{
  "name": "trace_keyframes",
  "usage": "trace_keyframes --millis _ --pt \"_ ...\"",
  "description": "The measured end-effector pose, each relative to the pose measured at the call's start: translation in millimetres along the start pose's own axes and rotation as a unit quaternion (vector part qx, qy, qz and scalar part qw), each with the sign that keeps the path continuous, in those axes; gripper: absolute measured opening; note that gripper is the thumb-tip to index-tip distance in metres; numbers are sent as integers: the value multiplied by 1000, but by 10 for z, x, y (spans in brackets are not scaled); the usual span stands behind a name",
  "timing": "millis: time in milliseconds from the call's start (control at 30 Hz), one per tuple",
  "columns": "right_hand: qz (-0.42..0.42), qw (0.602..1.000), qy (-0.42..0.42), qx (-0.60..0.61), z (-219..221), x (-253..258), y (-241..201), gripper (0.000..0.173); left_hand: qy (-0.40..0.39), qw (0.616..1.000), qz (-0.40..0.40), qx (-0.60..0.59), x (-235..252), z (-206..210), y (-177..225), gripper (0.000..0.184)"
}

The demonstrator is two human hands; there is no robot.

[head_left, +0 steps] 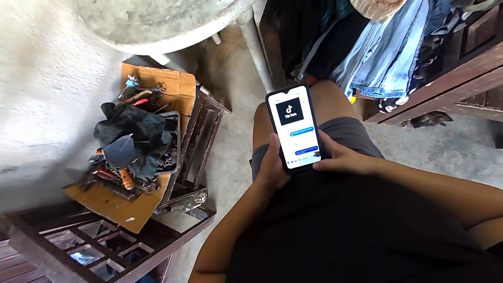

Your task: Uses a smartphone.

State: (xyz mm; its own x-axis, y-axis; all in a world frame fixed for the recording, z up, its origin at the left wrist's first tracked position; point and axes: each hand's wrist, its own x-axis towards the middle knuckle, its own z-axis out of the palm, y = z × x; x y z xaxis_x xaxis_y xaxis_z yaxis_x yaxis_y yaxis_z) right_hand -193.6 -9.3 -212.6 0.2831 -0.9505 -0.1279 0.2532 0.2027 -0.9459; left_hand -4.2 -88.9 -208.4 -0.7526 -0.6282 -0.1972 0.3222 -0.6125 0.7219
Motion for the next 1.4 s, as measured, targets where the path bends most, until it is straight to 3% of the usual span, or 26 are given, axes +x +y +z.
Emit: trace_keyframes --millis 800,1400 --pt "-3 1000 -3 -6 -10 33 0 72 -15 1000 -2 8 14 -46 33 63" --pt "5 1000 -3 -7 -8 35 -9 74 0 1000 -4 0 1 -9 43 56"
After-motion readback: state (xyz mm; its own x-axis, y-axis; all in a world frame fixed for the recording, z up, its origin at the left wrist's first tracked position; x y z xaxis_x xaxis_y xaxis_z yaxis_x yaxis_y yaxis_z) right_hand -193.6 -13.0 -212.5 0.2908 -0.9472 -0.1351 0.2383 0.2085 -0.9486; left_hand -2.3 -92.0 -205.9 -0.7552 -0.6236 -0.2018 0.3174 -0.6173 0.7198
